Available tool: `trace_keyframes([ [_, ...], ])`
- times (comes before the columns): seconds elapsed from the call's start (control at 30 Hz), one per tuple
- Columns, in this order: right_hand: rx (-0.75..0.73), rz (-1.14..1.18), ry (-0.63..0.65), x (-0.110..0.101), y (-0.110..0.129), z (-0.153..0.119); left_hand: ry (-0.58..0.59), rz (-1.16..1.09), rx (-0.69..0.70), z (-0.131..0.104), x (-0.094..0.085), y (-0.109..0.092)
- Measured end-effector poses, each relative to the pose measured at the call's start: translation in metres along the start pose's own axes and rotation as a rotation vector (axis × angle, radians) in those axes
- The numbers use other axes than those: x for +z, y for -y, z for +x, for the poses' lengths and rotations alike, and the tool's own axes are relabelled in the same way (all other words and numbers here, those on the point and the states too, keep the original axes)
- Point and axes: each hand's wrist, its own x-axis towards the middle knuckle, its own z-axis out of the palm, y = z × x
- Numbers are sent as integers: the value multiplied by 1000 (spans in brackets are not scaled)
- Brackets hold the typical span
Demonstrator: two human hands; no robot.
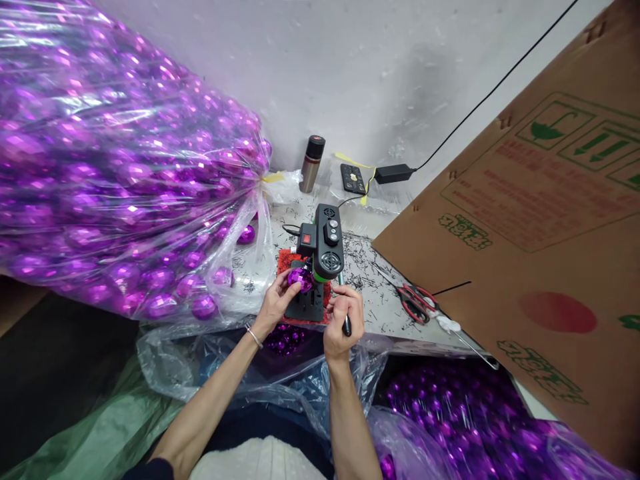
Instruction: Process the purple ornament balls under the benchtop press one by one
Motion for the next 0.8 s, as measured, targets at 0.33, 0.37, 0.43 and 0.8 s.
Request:
trace_keyframes([
  [0.33, 2, -18, -4, 0, 0, -1, -6, -33, -5, -1, 0, -1],
  [0.37, 4, -21, -3, 0, -1, -1, -5, -31, -5, -2, 0, -1],
  [0.43, 5, -19, -3, 0, -1, -1, -4, -25, -8, -2, 0, -2],
  [0.8, 22, -16, 2, 1, -1, -2, -10, -31, -23, -3, 2, -4],
])
